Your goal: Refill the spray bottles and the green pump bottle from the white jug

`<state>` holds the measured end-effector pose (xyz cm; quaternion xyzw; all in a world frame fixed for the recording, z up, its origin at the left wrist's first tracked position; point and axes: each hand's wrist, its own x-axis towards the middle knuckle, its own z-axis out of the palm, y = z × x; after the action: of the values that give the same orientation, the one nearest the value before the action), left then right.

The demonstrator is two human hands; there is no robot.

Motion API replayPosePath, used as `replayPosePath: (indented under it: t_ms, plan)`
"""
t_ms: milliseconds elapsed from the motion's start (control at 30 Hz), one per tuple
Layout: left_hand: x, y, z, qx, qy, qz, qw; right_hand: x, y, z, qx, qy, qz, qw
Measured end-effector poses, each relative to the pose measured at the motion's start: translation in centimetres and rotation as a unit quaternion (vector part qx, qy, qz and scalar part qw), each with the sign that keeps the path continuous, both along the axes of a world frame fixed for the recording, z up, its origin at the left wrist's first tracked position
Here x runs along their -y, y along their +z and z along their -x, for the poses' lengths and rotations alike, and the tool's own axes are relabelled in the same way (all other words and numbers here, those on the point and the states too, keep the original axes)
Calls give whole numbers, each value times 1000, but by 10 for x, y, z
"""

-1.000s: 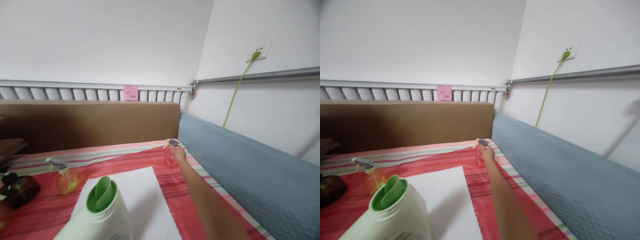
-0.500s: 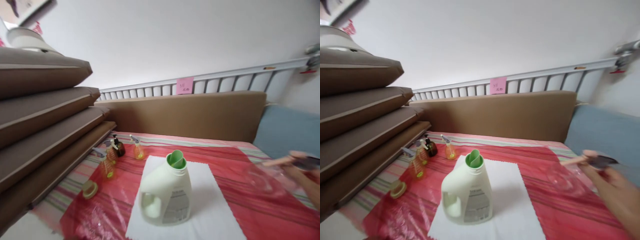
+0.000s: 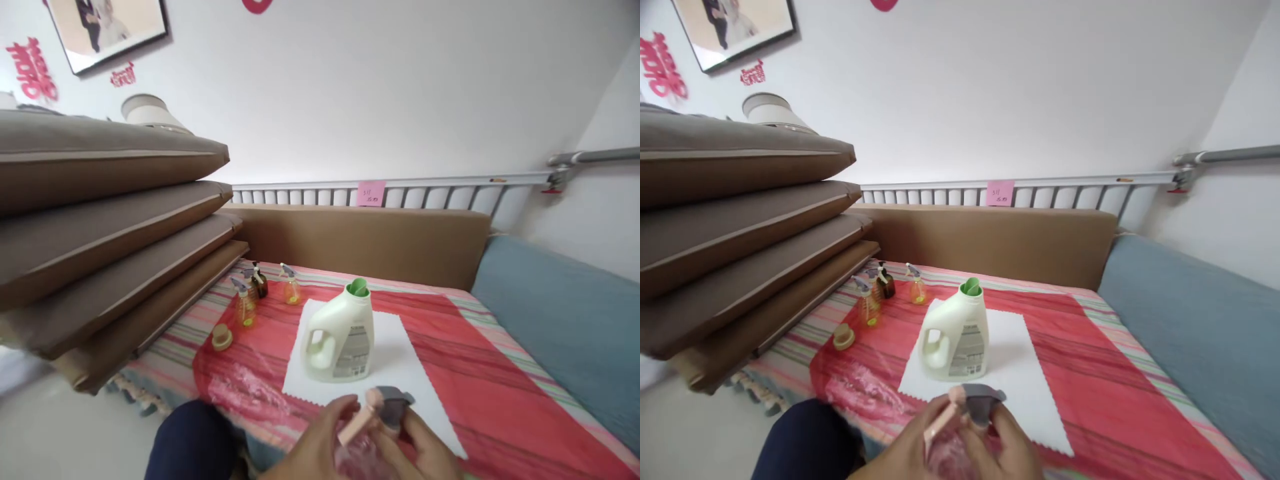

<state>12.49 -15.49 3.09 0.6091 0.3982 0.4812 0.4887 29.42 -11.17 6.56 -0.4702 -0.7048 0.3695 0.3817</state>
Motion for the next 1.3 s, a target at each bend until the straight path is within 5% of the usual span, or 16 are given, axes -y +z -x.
replayPosePath:
  t_ms: [100,300,500,667,833,900,1000,1067,1233,1300]
  plan:
    - [10,10,-10,80,-9,3,997,21,-1,28,17,4,-62,998]
    - [32,0,-7,-43,202,-20,978,40,6,54,-7,15,-77,997]
    - [35,-7,4,29,213,-12,977,46,7,72,-122,38,-17,992]
    - [34,-11,16,49,199,-8,979,47,-9,80,-249,83,110,959]
    - [29,-7,33,110,254,0,961,48,-37,79,-360,-40,215,907]
    - [27,0,38,133,289,-11,948,49,-49,77,-399,-34,295,867]
    - [26,9,36,136,294,-16,946,54,-59,77,-480,108,450,746]
    - [27,12,33,127,262,-16,957,58,-61,79,-526,175,485,677]
    - [29,28,45,173,109,-12,979,60,-55,79,-561,196,491,636]
    - [26,39,53,167,104,-22,980,60,-57,79,-572,197,493,625]
